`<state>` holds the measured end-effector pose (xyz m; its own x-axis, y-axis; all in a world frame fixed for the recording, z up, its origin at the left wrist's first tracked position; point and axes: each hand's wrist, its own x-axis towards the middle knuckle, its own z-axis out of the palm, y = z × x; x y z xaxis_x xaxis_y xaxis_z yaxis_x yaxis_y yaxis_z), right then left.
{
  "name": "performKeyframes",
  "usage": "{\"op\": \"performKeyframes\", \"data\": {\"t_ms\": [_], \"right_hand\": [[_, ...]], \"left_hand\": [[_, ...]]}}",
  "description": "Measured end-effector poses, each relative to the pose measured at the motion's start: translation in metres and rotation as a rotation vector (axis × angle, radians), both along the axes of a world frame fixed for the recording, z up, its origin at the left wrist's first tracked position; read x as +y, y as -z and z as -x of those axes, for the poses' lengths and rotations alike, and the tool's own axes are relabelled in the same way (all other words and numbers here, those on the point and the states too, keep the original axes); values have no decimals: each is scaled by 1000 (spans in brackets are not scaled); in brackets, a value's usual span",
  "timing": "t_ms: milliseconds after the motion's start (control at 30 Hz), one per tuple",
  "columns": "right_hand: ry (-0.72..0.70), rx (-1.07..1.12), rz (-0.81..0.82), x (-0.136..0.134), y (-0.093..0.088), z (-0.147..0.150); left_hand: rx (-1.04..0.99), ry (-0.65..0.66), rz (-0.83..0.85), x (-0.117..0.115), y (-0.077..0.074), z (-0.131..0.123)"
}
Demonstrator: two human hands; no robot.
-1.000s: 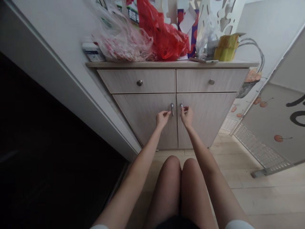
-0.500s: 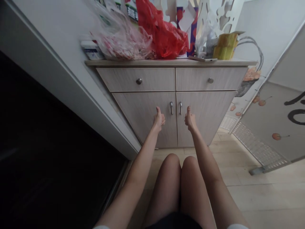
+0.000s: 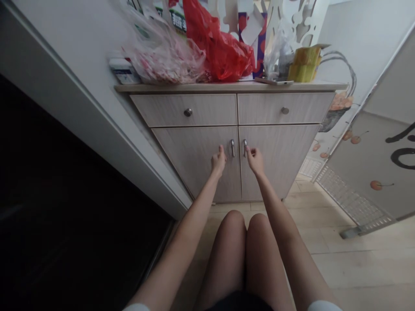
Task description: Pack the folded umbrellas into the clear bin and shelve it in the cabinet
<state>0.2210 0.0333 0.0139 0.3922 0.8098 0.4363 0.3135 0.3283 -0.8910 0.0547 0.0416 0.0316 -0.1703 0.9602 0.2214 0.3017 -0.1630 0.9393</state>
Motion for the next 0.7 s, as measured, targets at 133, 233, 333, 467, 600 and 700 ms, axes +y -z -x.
{"op": "performKeyframes", "data": {"t_ms": [133,233,333,467,600,700], "right_hand": [[-54,-86,-64,30,9,10],[-142,-73,-22,40,14,15],[-177,-63,-35,32,16,15],[-185,-76,-73,-5,17,8],[-141,-106,-69,-55,21,-5],[-80,-118,-60,-89,23,-17]], "left_hand": [[100,-26,-92,22,2,-19],[101,81,-65,29,4,-29],[98,89,-62,22,8,-29],[79,52,-96,-7,20,-17],[19,24,-218,-49,39,1],[-72,-16,-280,-80,50,18]]}}
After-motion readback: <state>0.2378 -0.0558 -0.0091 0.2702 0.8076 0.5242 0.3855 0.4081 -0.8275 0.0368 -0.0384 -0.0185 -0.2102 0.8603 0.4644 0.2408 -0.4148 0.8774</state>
